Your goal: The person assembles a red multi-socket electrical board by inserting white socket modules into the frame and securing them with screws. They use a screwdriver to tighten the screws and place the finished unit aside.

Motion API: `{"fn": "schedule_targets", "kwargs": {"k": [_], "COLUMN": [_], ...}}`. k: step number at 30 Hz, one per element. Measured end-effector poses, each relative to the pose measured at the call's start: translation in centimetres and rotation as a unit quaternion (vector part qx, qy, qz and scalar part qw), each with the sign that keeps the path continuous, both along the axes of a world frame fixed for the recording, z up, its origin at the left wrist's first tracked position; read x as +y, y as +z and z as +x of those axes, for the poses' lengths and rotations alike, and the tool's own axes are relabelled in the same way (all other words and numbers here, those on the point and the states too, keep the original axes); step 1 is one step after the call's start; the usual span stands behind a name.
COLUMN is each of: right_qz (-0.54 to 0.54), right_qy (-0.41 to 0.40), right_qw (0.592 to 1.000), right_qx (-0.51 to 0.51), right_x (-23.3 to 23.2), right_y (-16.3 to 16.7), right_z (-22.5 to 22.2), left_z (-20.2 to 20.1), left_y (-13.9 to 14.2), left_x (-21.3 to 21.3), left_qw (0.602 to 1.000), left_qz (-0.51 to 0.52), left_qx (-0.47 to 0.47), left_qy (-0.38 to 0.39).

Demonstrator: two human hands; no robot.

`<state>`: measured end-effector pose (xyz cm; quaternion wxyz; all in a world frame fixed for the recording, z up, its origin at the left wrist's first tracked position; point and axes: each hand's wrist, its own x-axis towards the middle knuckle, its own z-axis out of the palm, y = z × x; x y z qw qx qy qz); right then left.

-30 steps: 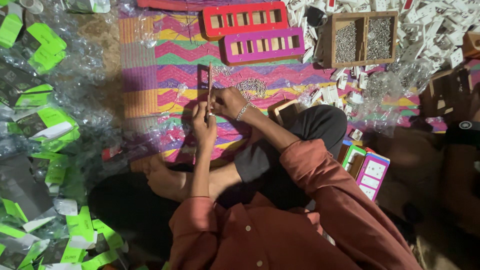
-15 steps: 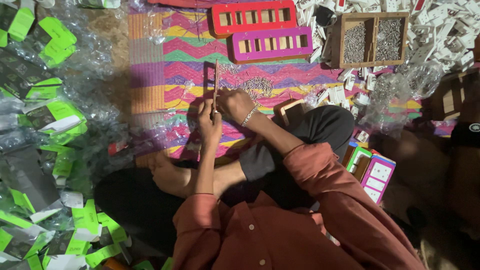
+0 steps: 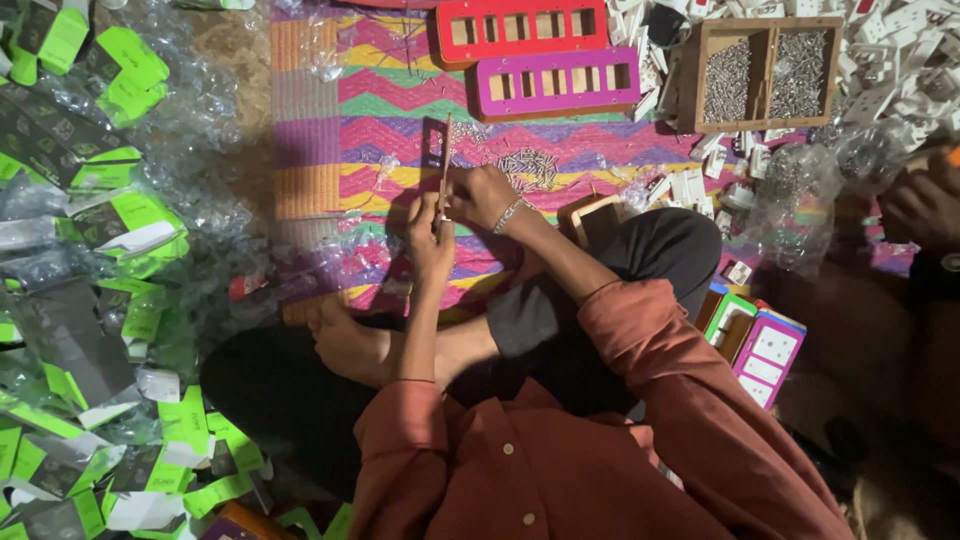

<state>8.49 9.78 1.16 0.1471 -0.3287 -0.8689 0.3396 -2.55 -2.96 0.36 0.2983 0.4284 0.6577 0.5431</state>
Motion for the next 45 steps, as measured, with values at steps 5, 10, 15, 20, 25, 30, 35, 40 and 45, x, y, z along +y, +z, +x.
{"fn": "schedule_targets", "kwargs": {"k": [5,10,15,20,25,30,35,40,45], "right_qz": [-0.005,0.062,0.142,0.054,0.024,0.021,0.188,0.191,0.111], "right_qy": [0.001,-0.010,0.027,-0.028,-0.026,-0.030,0.008,-0.006,-0.008], "right_qw": [1.000,0.995,0.987,0.998,0.999,0.999,0.980,0.982,0.992], "right_qx": [0.029,0.073,0.071,0.027,0.036,0.033,0.070,-0.004,0.066], "right_x": [-0.4,-1.5,-2.0,-1.6,-1.1,-1.4,-2.3,-2.3,-1.5], "right_y": [0.9,1.2,0.8,0.6,0.7,1.4,1.8,1.4,1.9], "right_z": [0.3,0.4,0.3,0.0,0.0,0.2,0.3,0.2,0.4], "left_z": [-0.1,-0.1,0.1,0.1,0.0,0.0,-0.1,0.0,0.0], "left_y": [-0.2,-1.4,-1.5,-0.5,-0.1,-1.0,-2.1,-1.8,-0.7], "left_x": [0.1,0.0,-0.1,0.0,0.1,0.1,0.1,0.0,0.1], "left_qw": [1.000,1.000,0.999,0.999,0.999,1.000,1.000,1.000,1.000], "left_qz": [-0.002,0.012,0.032,-0.039,-0.019,0.009,0.005,0.007,-0.005], "left_qx": [0.006,0.017,0.010,0.018,0.024,0.020,0.006,0.014,0.023], "left_qy": [-0.001,0.005,0.010,0.016,0.010,0.013,0.015,0.016,0.013]}}
